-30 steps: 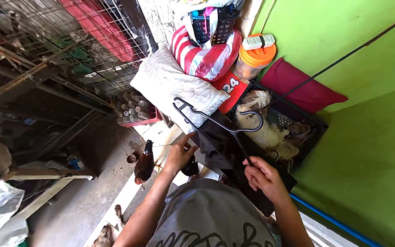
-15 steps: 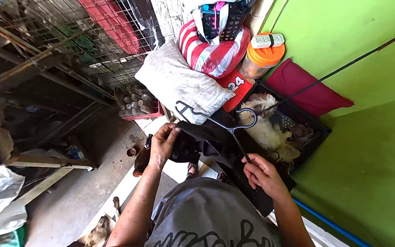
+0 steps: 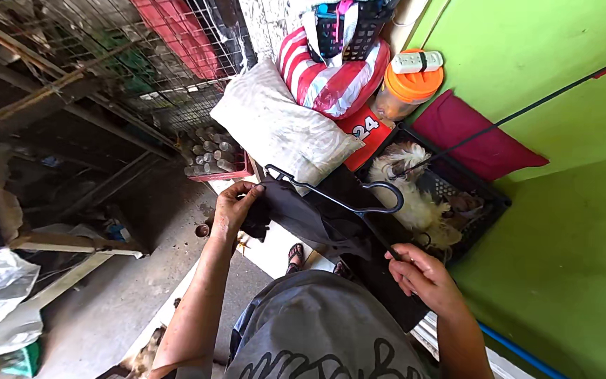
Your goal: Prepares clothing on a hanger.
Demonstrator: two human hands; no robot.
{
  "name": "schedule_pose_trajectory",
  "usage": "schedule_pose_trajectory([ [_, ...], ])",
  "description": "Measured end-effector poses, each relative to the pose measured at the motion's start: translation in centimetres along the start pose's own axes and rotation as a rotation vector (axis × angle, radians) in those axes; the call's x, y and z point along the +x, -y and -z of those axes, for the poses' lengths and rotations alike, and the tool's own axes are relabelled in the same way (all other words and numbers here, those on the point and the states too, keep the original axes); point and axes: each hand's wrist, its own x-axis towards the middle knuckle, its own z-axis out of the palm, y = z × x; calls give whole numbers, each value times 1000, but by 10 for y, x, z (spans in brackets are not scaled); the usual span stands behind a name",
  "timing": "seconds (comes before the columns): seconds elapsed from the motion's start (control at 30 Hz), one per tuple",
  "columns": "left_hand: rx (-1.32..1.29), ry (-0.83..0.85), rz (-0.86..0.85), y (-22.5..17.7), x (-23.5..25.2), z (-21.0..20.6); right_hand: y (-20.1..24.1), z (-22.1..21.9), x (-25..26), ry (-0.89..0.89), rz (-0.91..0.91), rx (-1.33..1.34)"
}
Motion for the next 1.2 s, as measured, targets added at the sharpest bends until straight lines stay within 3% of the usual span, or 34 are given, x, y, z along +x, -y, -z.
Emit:
schedule_pose_trajectory([
  [0.37, -27, 112, 128, 1, 3, -9, 0, 4, 1, -12, -3, -4],
  [0.57, -76, 189, 199, 8, 1, -8, 1, 6, -2, 21, 255, -185],
  [0.77, -297, 670, 536, 19, 5, -12, 10, 1, -7, 121, 423, -277],
  [0.87, -306, 879, 568, 33, 6, -32, 9, -3, -5, 141, 450, -322],
  [0.97, -77, 1044, 521, 36, 16, -47, 7, -6, -6, 152, 451, -368],
  [1.07, 32, 964, 434, 30, 28, -46, 6, -5, -11, 145, 415, -376],
  [1.2, -237, 720, 369, 9, 40, -19, -1, -5, -18, 143, 355, -364],
])
